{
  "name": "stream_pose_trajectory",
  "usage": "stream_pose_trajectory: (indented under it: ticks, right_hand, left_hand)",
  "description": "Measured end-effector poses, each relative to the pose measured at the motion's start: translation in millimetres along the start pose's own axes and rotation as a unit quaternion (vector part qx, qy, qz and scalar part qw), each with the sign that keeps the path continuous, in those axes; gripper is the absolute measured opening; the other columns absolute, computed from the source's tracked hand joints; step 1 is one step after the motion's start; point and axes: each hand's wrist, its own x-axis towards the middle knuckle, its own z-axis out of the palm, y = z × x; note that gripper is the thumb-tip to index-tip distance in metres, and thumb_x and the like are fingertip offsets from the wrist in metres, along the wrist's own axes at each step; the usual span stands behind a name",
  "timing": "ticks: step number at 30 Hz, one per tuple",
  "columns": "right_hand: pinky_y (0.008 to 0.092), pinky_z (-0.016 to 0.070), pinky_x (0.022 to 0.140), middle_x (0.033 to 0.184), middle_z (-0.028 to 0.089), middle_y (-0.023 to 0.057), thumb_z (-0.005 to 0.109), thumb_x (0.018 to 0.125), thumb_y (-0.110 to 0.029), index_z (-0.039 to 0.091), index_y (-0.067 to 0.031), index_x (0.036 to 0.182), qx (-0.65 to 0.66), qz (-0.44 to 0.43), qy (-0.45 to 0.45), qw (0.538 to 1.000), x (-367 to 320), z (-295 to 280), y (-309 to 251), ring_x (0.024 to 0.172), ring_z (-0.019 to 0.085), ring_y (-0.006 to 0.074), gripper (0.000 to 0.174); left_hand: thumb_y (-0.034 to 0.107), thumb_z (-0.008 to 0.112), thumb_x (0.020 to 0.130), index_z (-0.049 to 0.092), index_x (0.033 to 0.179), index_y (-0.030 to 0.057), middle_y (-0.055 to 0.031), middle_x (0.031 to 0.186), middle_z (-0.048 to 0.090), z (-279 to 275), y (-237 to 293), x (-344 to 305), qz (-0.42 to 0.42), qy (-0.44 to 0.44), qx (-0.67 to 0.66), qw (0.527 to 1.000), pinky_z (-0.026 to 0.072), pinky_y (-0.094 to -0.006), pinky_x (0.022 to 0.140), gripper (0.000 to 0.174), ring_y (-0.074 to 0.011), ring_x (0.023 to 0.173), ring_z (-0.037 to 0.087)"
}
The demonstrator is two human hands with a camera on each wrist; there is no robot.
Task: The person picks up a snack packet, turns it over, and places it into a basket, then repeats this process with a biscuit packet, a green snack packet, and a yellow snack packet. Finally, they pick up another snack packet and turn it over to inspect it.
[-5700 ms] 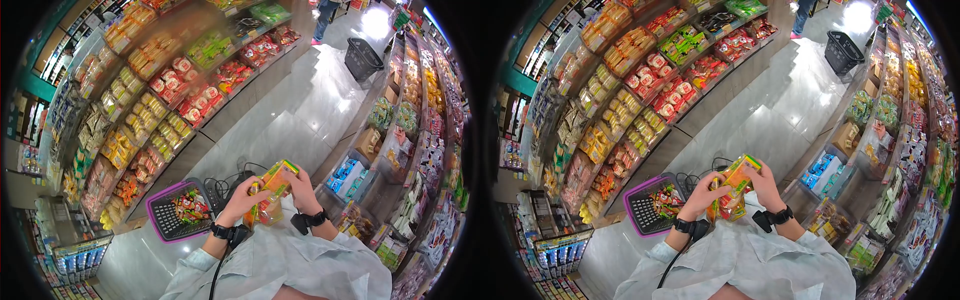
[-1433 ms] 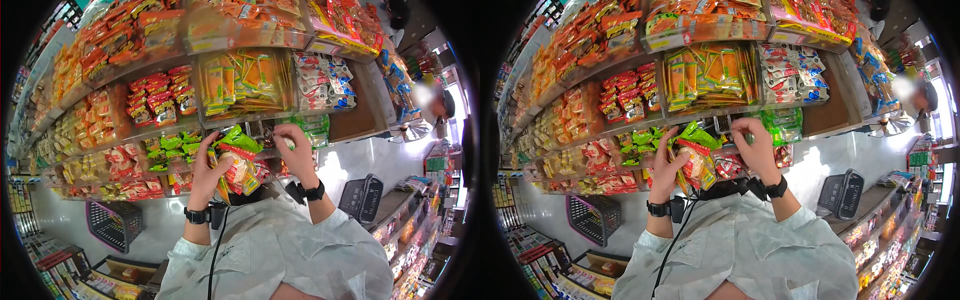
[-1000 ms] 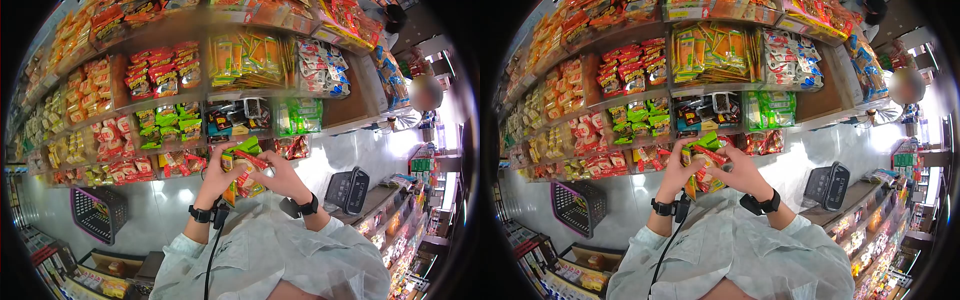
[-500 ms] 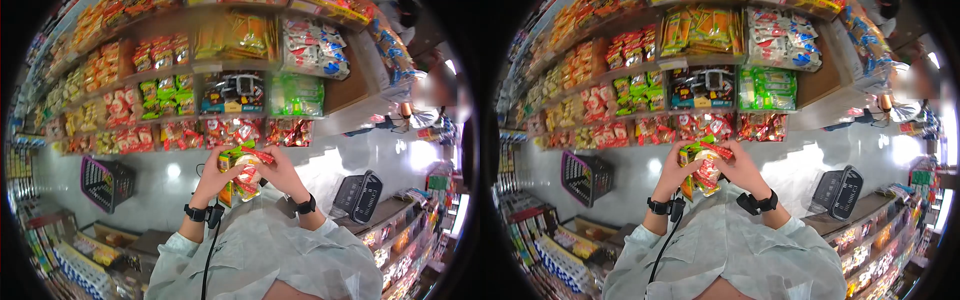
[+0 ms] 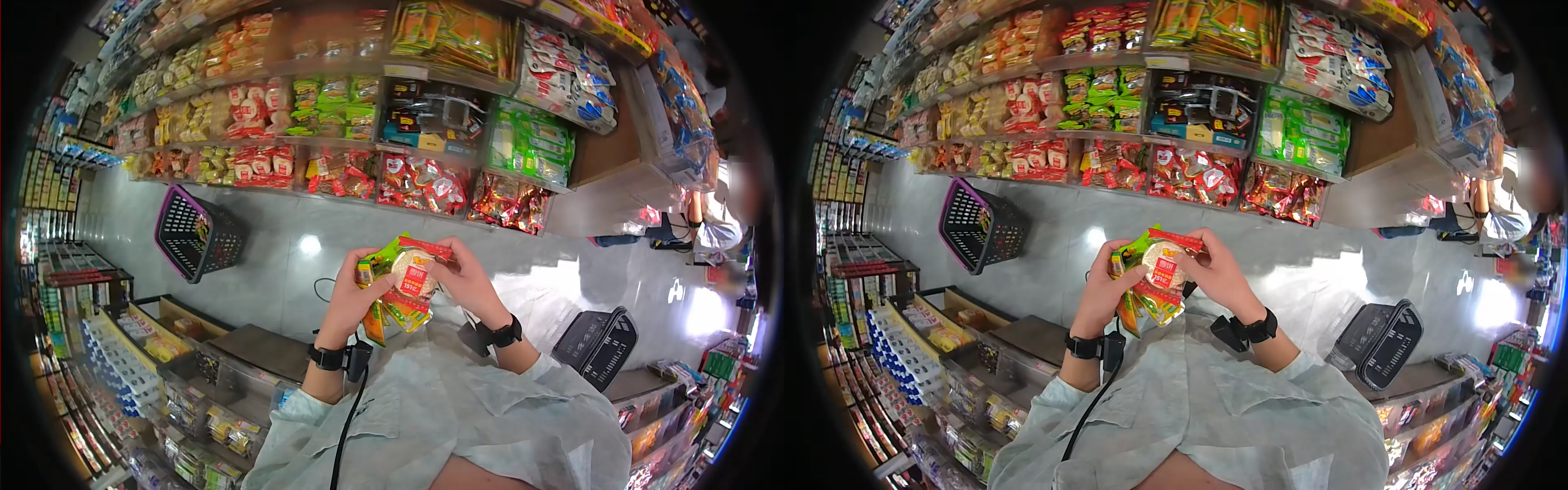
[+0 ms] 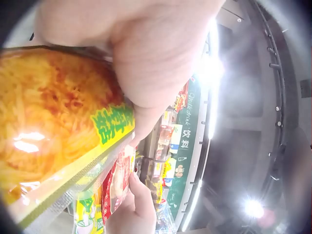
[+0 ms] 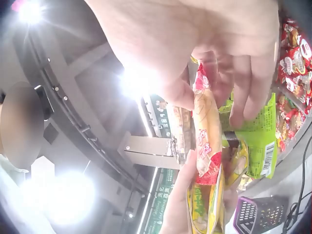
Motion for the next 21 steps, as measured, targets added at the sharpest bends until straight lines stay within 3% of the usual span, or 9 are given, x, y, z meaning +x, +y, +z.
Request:
stream_pose_trajectory:
  ticks: [5, 12, 18, 21]
  right_hand:
    - [0.0269, 0.0526, 0.083, 0.109, 0.065, 0.0048, 0.068, 0.097, -0.013, 0.05, -0.0028, 0.122, -0.043, 0.0, -0.007, 0.999, 17.1, 56.2, -0.4, 0.099, 0.063, 0.0096, 0.033]
    - [0.0307, 0.0546, 0.089, 0.124, 0.061, 0.0082, 0.073, 0.093, -0.014, 0.043, -0.0038, 0.132, -0.067, 0.031, -0.144, 0.987, 59.8, 193.3, 3.9, 0.105, 0.064, 0.0138, 0.05]
    - [0.0303, 0.0549, 0.086, 0.12, 0.063, 0.0119, 0.074, 0.093, -0.016, 0.039, -0.0019, 0.132, -0.056, 0.042, -0.225, 0.972, 103.2, 271.8, 31.9, 0.104, 0.064, 0.0147, 0.054]
    - [0.03, 0.0545, 0.083, 0.118, 0.064, 0.0136, 0.074, 0.093, -0.017, 0.036, -0.0019, 0.131, -0.073, 0.065, -0.216, 0.972, 121.0, 294.8, 34.1, 0.102, 0.064, 0.0145, 0.055]
  left_hand:
    - [0.01, 0.078, 0.087, 0.051, 0.125, 0.0028, -0.0073, 0.109, 0.065, -56.3, -12.9, -8.8, 0.02, 0.022, -0.063, 0.998, 0.0547, -0.0285, 0.082, 0.047, -0.0128, 0.096, 0.063]
    - [0.008, 0.078, 0.087, 0.052, 0.124, 0.0023, -0.0079, 0.108, 0.065, -182.5, -31.6, -38.0, 0.048, 0.119, -0.137, 0.982, 0.0554, -0.0288, 0.082, 0.046, -0.0132, 0.095, 0.064]
    - [0.008, 0.077, 0.088, 0.051, 0.124, 0.0025, -0.008, 0.108, 0.065, -257.5, -50.5, -68.5, 0.023, 0.185, -0.225, 0.956, 0.0557, -0.0287, 0.081, 0.045, -0.0131, 0.094, 0.065]
    - [0.007, 0.076, 0.09, 0.05, 0.125, 0.0024, -0.0085, 0.108, 0.065, -279.1, -60.5, -64.1, 0.022, 0.199, -0.247, 0.948, 0.0563, -0.0286, 0.081, 0.044, -0.0133, 0.094, 0.065]
